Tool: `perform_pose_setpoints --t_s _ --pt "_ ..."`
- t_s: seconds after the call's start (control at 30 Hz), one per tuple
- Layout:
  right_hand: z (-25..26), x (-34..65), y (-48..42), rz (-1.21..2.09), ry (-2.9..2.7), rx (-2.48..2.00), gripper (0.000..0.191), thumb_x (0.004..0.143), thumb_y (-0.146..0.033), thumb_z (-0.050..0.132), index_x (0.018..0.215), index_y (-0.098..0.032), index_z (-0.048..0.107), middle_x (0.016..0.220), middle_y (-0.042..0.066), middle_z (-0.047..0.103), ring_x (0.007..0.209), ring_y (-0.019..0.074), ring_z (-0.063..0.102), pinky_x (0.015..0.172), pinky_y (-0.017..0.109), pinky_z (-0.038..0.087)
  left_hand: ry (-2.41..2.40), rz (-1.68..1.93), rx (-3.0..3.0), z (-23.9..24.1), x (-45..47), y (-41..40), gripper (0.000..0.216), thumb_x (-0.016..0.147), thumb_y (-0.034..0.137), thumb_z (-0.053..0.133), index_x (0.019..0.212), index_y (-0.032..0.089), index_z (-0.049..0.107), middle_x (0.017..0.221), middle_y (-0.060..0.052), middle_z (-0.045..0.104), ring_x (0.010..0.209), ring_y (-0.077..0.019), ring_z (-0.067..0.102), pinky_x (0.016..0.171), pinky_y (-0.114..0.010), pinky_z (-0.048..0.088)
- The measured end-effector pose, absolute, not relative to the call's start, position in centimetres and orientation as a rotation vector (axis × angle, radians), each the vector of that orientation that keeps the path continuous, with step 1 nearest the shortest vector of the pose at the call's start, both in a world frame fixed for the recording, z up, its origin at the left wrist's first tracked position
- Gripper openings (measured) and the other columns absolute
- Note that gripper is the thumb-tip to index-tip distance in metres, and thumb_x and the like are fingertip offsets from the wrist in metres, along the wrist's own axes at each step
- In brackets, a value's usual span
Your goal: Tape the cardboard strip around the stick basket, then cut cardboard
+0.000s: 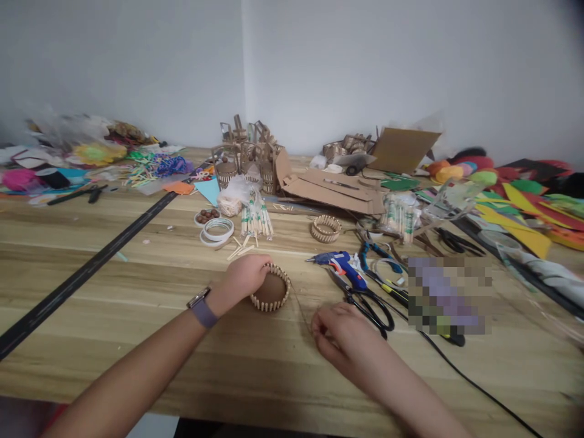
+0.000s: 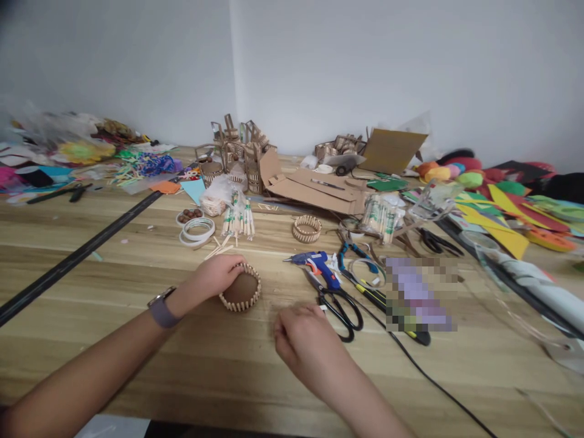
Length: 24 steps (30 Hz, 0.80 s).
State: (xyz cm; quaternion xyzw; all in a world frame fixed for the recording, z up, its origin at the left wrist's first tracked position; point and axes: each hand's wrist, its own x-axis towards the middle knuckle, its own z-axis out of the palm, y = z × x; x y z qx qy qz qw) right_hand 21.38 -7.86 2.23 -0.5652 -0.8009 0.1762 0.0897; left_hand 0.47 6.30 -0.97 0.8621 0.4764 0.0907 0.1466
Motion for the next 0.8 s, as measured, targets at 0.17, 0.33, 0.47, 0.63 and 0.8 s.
perform_pose_setpoints --t_s 0.17,0.33,0.47,0.63,0.8 --pt "1.7 19.5 -7.6 0.551 -2.387 -1.696 0.015 0.083 -0.009 0.051 0.080 -0.020 0.060 0.081 0.004 0.068 0.082 0.0200 0.061 0.079 0.030 0.040 1.452 0.257 2.465 -1.0 0.8 6.1 0.022 0.092 0.021 0.045 0.089 0.020 0.067 0.098 -0.008 0.072 0.093 -0.0227 0.064 0.078 -0.031 0.045" --pt "0.9 17.9 -7.1 0.556 -2.392 -1.678 0.014 0.084 -0.009 0.050 0.083 -0.018 0.061 0.089 0.006 0.067 0.086 0.0204 0.060 0.076 0.030 0.040 1.529 0.260 2.452 -0.9 1.0 5.7 0.023 0.092 0.021 0.044 0.089 0.020 0.066 0.097 -0.007 0.072 0.092 -0.0224 0.064 0.075 -0.031 0.044" --pt "0.5 17.1 -6.2 0.528 -2.374 -1.695 0.014 0.086 -0.011 0.049 0.084 -0.018 0.060 0.090 0.007 0.066 0.089 0.0211 0.060 0.077 0.030 0.040 1.592 0.270 2.445 -1.0 1.2 5.4 0.023 0.091 0.020 0.042 0.089 0.019 0.065 0.095 -0.009 0.072 0.090 -0.0229 0.065 0.074 -0.031 0.044" --pt "0.2 17.4 -5.5 0.453 -2.340 -1.723 0.014 0.087 -0.012 0.048 0.084 -0.019 0.060 0.088 0.006 0.066 0.085 0.0201 0.060 0.075 0.029 0.040 1.599 0.257 2.449 -0.7 0.9 4.8 0.025 0.090 0.013 0.039 0.098 0.018 0.063 0.097 -0.010 0.071 0.092 -0.0223 0.065 0.075 -0.031 0.044" --pt "0.1 18.4 -5.3 0.418 -2.325 -1.691 0.014 0.089 -0.014 0.047 0.082 -0.019 0.058 0.085 0.006 0.065 0.080 0.0188 0.059 0.072 0.029 0.039 1.574 0.200 2.444 -0.3 0.1 3.7 0.029 0.084 0.010 0.042 0.108 0.018 0.058 0.099 -0.011 0.071 0.092 -0.0244 0.066 0.072 -0.031 0.044"
